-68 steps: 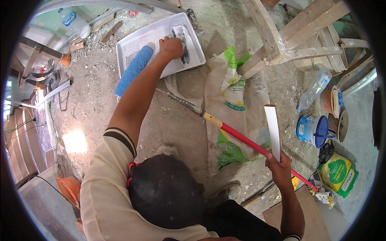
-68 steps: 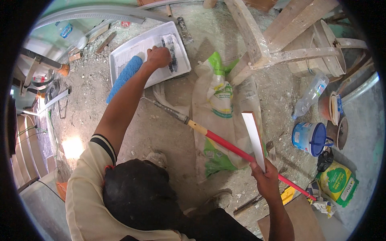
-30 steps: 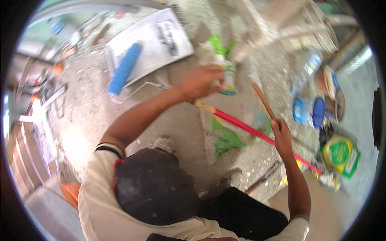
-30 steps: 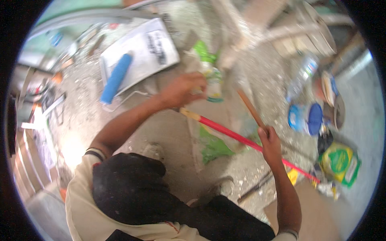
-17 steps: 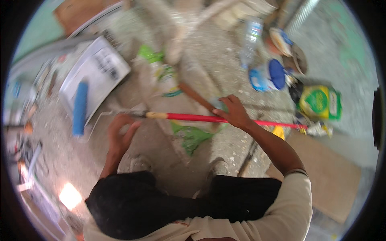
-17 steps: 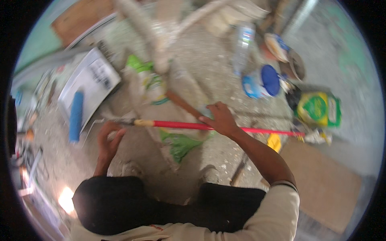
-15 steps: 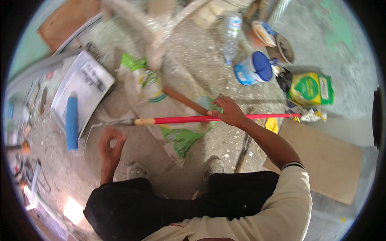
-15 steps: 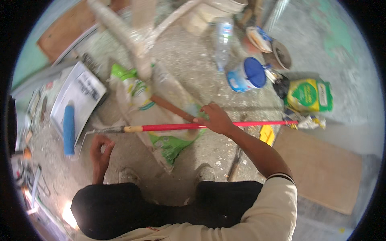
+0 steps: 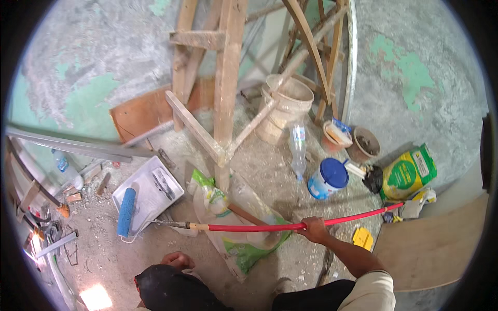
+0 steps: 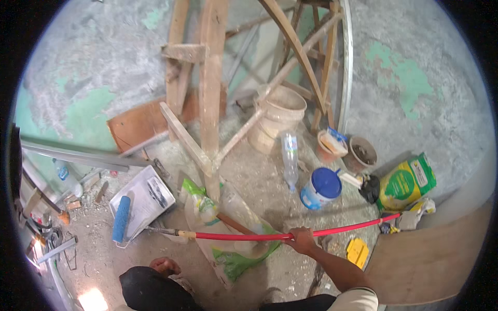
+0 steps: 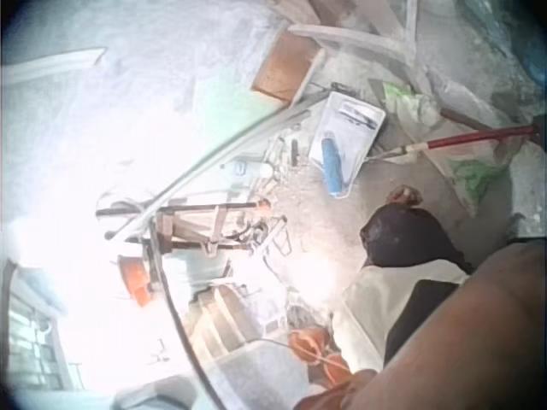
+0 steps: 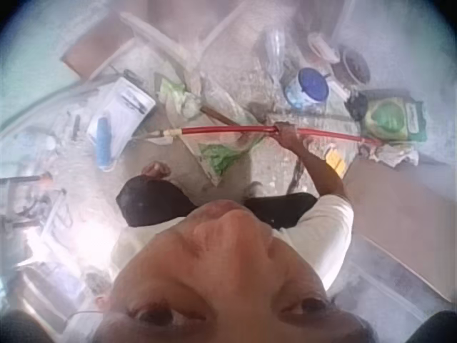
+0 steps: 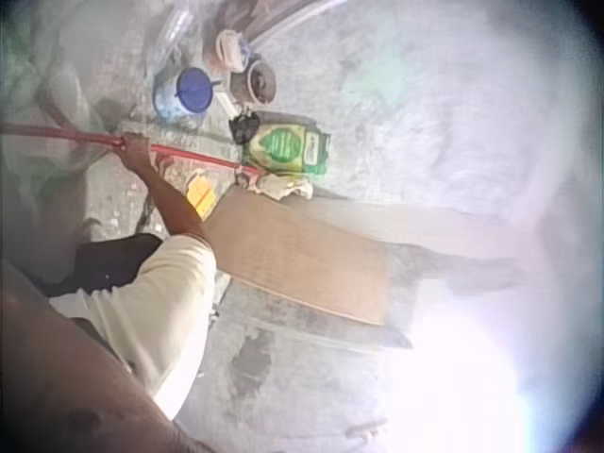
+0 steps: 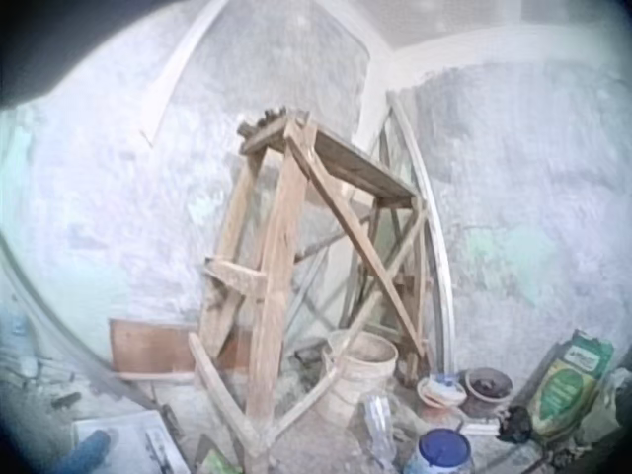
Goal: The person is sharpening a pink tool handle using a metal file. They hold the handle with one hand and use the file with the other to smooth the surface. The task is performed in a cluttered workshop environment.
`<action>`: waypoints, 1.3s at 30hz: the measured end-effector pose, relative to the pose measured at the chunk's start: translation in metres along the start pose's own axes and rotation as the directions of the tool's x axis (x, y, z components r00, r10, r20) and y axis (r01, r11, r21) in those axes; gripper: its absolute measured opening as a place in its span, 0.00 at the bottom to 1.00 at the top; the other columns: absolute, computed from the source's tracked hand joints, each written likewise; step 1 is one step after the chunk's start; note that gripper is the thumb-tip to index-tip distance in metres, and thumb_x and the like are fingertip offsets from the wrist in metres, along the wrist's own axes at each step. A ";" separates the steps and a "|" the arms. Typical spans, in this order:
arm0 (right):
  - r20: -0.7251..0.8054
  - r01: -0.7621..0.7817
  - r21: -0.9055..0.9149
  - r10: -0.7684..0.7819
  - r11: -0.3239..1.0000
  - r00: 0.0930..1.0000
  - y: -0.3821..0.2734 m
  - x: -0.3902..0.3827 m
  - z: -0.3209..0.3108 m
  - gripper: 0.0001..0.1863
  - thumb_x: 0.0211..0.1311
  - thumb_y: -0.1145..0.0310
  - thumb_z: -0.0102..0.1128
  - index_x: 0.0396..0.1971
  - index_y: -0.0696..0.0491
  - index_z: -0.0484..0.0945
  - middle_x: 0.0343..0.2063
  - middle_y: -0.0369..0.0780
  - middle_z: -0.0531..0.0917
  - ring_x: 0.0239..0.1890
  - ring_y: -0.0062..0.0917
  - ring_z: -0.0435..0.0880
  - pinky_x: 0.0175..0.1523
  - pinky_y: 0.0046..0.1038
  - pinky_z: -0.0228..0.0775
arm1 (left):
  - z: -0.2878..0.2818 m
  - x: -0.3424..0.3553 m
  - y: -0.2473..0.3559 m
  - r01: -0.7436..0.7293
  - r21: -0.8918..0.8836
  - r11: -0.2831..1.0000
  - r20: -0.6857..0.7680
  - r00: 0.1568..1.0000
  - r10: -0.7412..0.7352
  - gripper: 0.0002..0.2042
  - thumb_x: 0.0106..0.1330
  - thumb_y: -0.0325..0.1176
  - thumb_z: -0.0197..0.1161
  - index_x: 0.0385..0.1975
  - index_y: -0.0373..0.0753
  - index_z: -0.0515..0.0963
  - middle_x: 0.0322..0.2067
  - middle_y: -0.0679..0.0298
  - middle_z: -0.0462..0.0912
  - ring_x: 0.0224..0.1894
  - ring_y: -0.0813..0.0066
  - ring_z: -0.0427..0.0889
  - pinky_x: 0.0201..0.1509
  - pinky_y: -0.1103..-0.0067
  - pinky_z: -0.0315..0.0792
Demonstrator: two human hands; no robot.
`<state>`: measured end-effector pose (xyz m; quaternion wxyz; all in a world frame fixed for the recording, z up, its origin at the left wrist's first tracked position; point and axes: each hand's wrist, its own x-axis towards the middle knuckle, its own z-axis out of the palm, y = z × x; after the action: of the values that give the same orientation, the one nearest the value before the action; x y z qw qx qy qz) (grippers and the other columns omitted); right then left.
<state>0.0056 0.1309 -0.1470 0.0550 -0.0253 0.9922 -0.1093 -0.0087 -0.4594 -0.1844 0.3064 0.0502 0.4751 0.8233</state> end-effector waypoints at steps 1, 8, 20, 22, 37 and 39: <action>-0.022 -0.009 -0.003 0.009 1.000 1.000 -0.004 0.001 -0.023 0.25 0.58 0.40 0.68 0.30 0.51 0.82 0.29 0.43 0.83 0.39 0.43 0.82 0.47 0.47 0.64 | -0.025 -0.003 -0.020 -0.075 -0.148 0.986 0.082 0.993 0.087 0.14 0.71 0.38 0.64 0.45 0.32 0.80 0.38 0.56 0.84 0.41 0.64 0.83 0.52 0.69 0.75; -0.288 0.059 -0.022 -0.063 0.998 0.956 -0.050 0.017 -0.132 0.27 0.58 0.39 0.68 0.31 0.52 0.83 0.28 0.44 0.83 0.38 0.41 0.82 0.45 0.42 0.66 | -0.005 -0.003 -0.006 -0.016 -0.104 0.994 -0.004 1.000 0.016 0.15 0.71 0.38 0.64 0.45 0.31 0.81 0.39 0.57 0.85 0.42 0.66 0.83 0.52 0.69 0.75; -0.613 0.414 0.460 -0.056 0.785 0.788 -0.169 0.060 -0.332 0.24 0.71 0.43 0.58 0.34 0.53 0.76 0.19 0.35 0.76 0.20 0.21 0.74 0.25 0.28 0.64 | 0.041 -0.004 0.034 0.147 0.220 0.964 -0.055 0.989 -0.138 0.15 0.71 0.39 0.63 0.44 0.31 0.81 0.38 0.58 0.85 0.42 0.67 0.82 0.51 0.70 0.75; -0.505 0.324 0.678 0.097 0.659 0.858 -0.192 0.060 -0.362 0.22 0.75 0.44 0.53 0.36 0.51 0.73 0.19 0.32 0.74 0.17 0.16 0.69 0.23 0.21 0.59 | 0.039 -0.006 0.034 0.154 0.244 0.958 -0.049 0.988 -0.146 0.15 0.71 0.39 0.63 0.44 0.31 0.81 0.38 0.58 0.85 0.42 0.67 0.82 0.51 0.70 0.75; -0.651 0.438 0.698 0.249 0.566 0.717 -0.214 0.181 -0.422 0.21 0.71 0.44 0.60 0.35 0.48 0.72 0.16 0.28 0.68 0.12 0.12 0.62 0.16 0.19 0.53 | 0.032 -0.015 0.035 0.164 0.343 0.925 0.011 0.984 -0.179 0.15 0.72 0.40 0.62 0.43 0.31 0.82 0.38 0.60 0.85 0.42 0.69 0.82 0.50 0.71 0.75; -0.662 0.455 0.701 0.264 0.549 0.702 -0.213 0.200 -0.423 0.21 0.70 0.45 0.62 0.37 0.50 0.74 0.16 0.28 0.68 0.12 0.13 0.63 0.16 0.20 0.53 | 0.031 -0.020 0.031 0.172 0.343 0.924 0.012 0.982 -0.188 0.15 0.72 0.40 0.62 0.43 0.31 0.82 0.38 0.60 0.85 0.42 0.69 0.82 0.50 0.72 0.75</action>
<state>-0.2332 0.0010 0.2895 -0.3294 -0.0121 0.7550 -0.5669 0.0043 -0.4586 -0.1381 0.3780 0.0769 0.6057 0.6959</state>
